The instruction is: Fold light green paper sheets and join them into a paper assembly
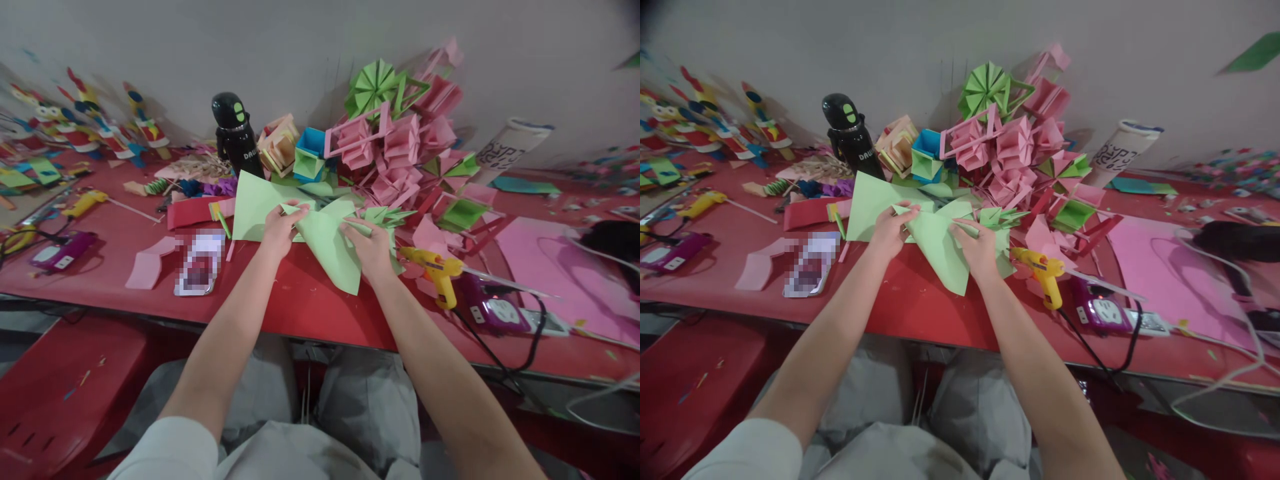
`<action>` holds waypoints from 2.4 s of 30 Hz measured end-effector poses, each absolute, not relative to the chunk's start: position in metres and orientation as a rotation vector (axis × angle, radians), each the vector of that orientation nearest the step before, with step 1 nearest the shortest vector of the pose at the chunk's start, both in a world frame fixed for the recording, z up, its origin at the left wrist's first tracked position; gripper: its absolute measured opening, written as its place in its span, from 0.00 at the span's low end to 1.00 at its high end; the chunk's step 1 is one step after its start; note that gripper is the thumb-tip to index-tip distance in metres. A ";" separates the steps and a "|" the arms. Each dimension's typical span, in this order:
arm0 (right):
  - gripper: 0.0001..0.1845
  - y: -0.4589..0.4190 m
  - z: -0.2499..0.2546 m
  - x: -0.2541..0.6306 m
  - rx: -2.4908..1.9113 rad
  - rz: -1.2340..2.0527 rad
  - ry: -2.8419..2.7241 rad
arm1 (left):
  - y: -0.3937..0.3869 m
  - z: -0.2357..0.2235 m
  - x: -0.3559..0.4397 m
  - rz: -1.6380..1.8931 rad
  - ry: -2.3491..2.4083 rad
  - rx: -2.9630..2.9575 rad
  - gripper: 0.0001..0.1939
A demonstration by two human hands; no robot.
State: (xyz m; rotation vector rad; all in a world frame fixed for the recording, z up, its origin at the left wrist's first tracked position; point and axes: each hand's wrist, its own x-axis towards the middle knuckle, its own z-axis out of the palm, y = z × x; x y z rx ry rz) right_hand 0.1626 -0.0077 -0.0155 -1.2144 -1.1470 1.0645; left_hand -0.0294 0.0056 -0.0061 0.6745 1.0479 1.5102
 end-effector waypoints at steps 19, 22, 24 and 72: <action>0.19 -0.008 -0.011 0.163 -1.138 1.376 -0.910 | 0.005 -0.004 -0.025 1.534 1.033 0.670 0.21; 0.20 -0.008 -0.012 0.164 -1.126 1.417 -0.903 | 0.005 -0.004 -0.025 1.544 1.029 0.690 0.22; 0.21 -0.007 -0.014 0.163 -1.108 1.411 -0.928 | 0.004 -0.004 -0.025 1.545 1.034 0.712 0.23; 0.23 -0.009 -0.011 0.163 -1.146 1.236 -1.023 | 0.003 -0.003 -0.027 1.576 0.978 0.743 0.20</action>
